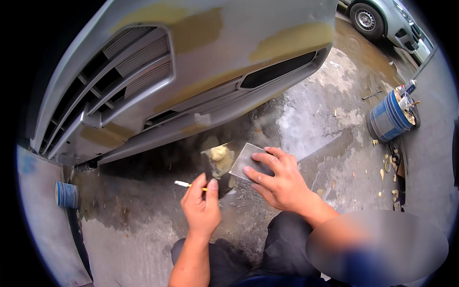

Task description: The person applies a beige body filler to the rear bumper of a silver car using a metal spreader. They smooth the filler over the surface and into the contours of the bumper vents.

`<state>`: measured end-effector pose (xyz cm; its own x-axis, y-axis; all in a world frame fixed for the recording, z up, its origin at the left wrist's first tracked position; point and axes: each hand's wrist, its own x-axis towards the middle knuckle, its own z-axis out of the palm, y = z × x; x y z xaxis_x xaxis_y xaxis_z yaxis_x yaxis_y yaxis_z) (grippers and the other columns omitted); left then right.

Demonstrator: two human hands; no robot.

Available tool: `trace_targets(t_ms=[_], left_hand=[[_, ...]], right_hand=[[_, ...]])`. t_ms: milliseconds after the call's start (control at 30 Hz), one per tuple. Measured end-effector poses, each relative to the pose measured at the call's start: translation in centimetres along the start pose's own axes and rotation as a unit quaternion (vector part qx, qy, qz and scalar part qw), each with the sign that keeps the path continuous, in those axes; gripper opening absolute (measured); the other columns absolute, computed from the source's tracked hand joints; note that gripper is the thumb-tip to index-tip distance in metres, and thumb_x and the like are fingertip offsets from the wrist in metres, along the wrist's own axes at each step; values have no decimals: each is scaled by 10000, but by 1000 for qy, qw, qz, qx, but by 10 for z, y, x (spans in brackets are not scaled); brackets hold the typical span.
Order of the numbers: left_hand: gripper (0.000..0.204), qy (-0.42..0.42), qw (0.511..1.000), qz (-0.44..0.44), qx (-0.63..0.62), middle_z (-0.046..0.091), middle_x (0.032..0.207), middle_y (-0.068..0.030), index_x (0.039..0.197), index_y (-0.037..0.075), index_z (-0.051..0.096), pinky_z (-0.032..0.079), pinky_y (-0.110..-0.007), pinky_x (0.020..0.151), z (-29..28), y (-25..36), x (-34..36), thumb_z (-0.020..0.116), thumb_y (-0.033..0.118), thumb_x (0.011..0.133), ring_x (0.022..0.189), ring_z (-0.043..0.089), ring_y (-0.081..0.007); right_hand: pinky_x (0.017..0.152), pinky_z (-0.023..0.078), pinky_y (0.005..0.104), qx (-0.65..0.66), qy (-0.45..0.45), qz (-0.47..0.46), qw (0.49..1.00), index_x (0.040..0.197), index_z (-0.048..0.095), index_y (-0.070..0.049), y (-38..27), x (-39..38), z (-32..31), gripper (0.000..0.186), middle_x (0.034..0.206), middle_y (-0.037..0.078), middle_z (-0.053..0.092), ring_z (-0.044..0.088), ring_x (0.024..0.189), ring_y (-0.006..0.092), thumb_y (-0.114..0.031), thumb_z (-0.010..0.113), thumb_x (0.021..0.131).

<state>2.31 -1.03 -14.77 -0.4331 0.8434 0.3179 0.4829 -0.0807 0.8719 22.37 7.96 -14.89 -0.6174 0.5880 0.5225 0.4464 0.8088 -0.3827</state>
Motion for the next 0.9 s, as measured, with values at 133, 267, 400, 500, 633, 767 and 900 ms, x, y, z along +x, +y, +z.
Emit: trace_targets(t_ms=[133, 267, 400, 500, 633, 767, 900], left_hand=[[202, 110, 993, 35, 1, 667, 920, -56, 1140, -45, 640, 479, -233, 700, -16, -7, 13, 609, 72, 977, 784, 571, -79], [209, 50, 992, -63, -98, 664, 989, -17, 1163, -39, 635, 457, -214, 803, -37, -24, 10, 590, 65, 987, 870, 562, -63], [214, -41, 995, -87, 32, 654, 996, -9, 1157, -43, 633, 434, -200, 793, -64, -43, 2, 600, 77, 982, 867, 545, -53], [215, -36, 991, -128, 12, 646, 994, 3, 1157, -39, 631, 421, -197, 790, -69, -63, -5, 610, 78, 978, 860, 535, -47], [206, -27, 988, -154, -7, 645, 970, 12, 1148, -32, 636, 416, -191, 780, -72, -75, -6, 618, 71, 970, 849, 530, -39], [223, -33, 984, -171, 25, 653, 1006, -10, 1171, -41, 626, 427, -206, 814, -79, -87, -8, 604, 61, 974, 878, 547, -56], [238, -39, 981, -185, 43, 655, 1024, -19, 1189, -48, 620, 435, -214, 822, -83, -92, -12, 595, 55, 976, 887, 556, -65]], right_hand=[[952, 414, 491, 55, 63, 93, 992, 1191, 680, -151, 31, -8, 10, 444, 1284, 107, 555, 508, 1172, 370, -148, 742, 751], [941, 408, 518, -25, 130, 118, 984, 1193, 674, -133, 55, -5, 39, 458, 1295, 109, 545, 485, 1186, 388, -119, 724, 737], [966, 371, 519, -77, 160, 114, 977, 1237, 649, -160, 67, 6, 64, 491, 1359, 79, 511, 407, 1257, 389, -110, 716, 753], [988, 342, 497, -93, 189, 106, 972, 1244, 650, -208, 72, 14, 88, 504, 1415, 43, 482, 384, 1283, 372, -103, 717, 755], [984, 334, 479, -91, 245, 82, 962, 1242, 658, -243, 79, 24, 121, 527, 1431, 24, 481, 381, 1285, 358, -93, 710, 740], [977, 336, 475, -73, 292, 69, 951, 1244, 662, -253, 82, 30, 141, 546, 1434, 21, 481, 384, 1279, 355, -80, 692, 727], [972, 340, 473, -71, 317, 66, 943, 1248, 661, -261, 86, 35, 153, 561, 1435, 17, 478, 389, 1271, 362, -73, 683, 720]])
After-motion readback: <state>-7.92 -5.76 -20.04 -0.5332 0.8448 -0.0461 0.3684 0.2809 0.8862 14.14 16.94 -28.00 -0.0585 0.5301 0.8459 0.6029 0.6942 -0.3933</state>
